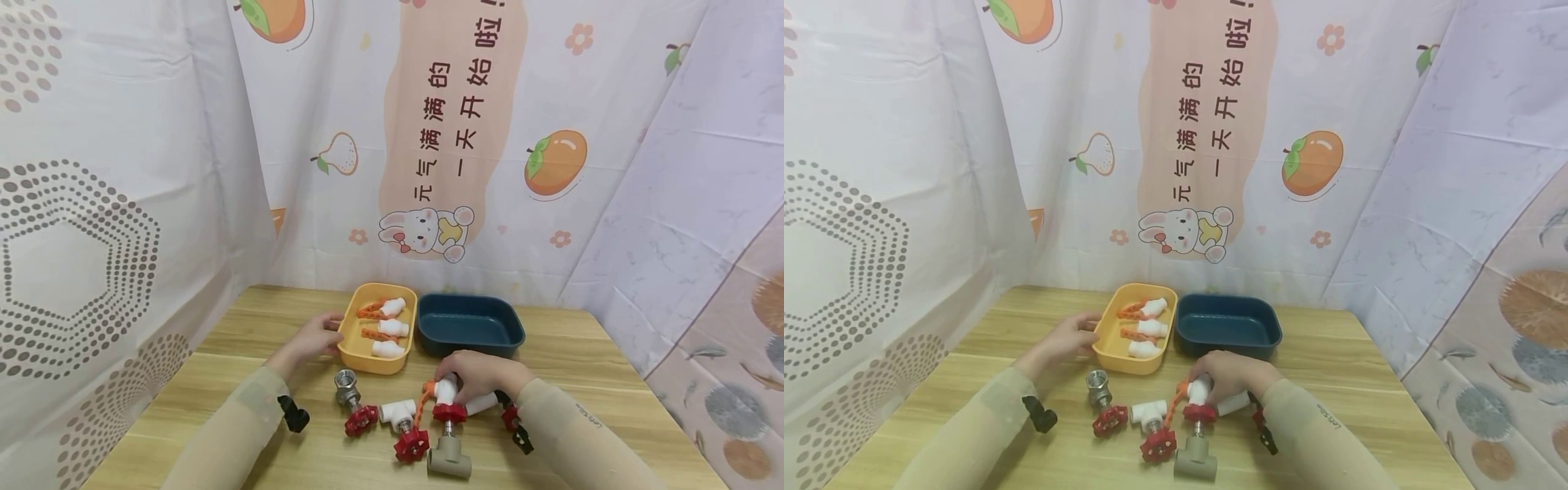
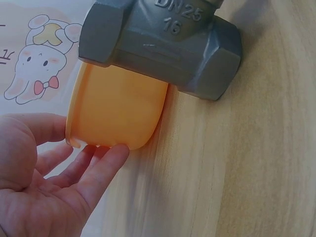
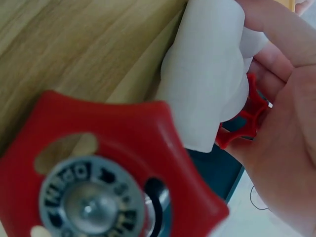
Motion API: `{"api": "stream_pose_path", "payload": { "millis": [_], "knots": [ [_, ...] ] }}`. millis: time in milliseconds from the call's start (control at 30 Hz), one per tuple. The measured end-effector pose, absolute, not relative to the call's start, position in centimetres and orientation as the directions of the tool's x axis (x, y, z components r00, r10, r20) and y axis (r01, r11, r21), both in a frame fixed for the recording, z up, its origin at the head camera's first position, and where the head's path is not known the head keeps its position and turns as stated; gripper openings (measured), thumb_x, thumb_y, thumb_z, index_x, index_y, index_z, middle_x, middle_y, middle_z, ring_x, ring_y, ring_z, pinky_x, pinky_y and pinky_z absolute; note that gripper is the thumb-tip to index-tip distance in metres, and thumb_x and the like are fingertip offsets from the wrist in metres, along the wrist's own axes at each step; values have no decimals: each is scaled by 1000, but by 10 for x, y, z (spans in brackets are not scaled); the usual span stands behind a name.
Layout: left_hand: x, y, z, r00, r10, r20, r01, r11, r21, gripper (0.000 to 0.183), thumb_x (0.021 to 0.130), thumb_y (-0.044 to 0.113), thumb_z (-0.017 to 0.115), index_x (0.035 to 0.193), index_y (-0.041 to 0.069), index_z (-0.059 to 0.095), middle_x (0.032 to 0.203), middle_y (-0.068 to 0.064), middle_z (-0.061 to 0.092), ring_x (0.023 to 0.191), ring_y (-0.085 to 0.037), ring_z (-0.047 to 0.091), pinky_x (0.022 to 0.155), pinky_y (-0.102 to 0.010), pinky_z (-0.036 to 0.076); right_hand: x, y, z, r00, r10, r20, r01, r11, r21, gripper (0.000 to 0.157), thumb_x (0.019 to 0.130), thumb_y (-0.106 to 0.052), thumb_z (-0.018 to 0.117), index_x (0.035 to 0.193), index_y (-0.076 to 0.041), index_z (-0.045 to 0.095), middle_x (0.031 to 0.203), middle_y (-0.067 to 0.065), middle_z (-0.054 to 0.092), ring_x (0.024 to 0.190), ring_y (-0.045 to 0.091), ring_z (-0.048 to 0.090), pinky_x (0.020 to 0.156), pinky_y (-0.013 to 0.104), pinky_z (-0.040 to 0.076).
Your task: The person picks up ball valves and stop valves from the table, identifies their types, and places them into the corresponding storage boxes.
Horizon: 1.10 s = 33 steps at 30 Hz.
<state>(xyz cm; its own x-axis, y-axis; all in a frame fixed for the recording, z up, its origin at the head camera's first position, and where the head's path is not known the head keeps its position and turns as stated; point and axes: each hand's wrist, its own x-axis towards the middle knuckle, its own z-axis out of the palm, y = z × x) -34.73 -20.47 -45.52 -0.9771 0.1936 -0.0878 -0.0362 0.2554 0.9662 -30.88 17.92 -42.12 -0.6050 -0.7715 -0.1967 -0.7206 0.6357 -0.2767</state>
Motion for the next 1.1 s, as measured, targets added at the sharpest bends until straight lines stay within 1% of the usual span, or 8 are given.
{"api": "stream_pose_path", "payload": {
  "millis": [200, 400, 600, 800, 1100],
  "knots": [
    [-348, -204, -456, -978, 186, -92, -43, 252, 967, 57, 97, -1, 59, 150, -4, 40, 137, -33, 47, 111, -39, 62, 80, -43, 61, -314, 184, -426, -601, -780, -173, -721, 623, -303, 42, 80, -23, 85, 120, -21, 73, 115, -16, 65, 100, 4, 55, 93, 32, 51],
    [-347, -204, -456, -978, 188, -87, -37, 255, 966, 56, 97, -1, 59, 150, -4, 40, 137, -32, 48, 112, -39, 62, 80, -44, 61, -314, 185, -425, -614, -775, -150, -714, 627, -311, 43, 79, -23, 85, 120, -21, 73, 116, -15, 65, 100, 4, 55, 94, 33, 51],
    [-348, -204, -457, -979, 186, -89, -40, 252, 967, 56, 97, -1, 59, 150, -3, 40, 137, -31, 48, 112, -39, 62, 81, -44, 61, -312, 186, -420, -631, -767, -118, -706, 630, -325, 42, 79, -23, 85, 119, -21, 73, 115, -15, 65, 97, 5, 56, 89, 31, 52],
    [-348, -204, -457, -978, 189, -93, -44, 251, 967, 57, 97, 0, 59, 151, -3, 39, 138, -32, 47, 114, -41, 61, 81, -44, 61, -314, 188, -421, -621, -777, -103, -718, 616, -323, 41, 80, -22, 84, 118, -23, 72, 114, -16, 65, 94, 4, 56, 84, 27, 52],
    [-347, -203, -457, -978, 187, -91, -41, 254, 966, 57, 97, -1, 58, 151, -4, 39, 138, -33, 47, 112, -40, 62, 80, -44, 61, -313, 191, -417, -613, -786, -77, -731, 602, -321, 42, 79, -22, 84, 119, -20, 72, 115, -14, 66, 92, 5, 56, 80, 26, 52]
  ]
}}
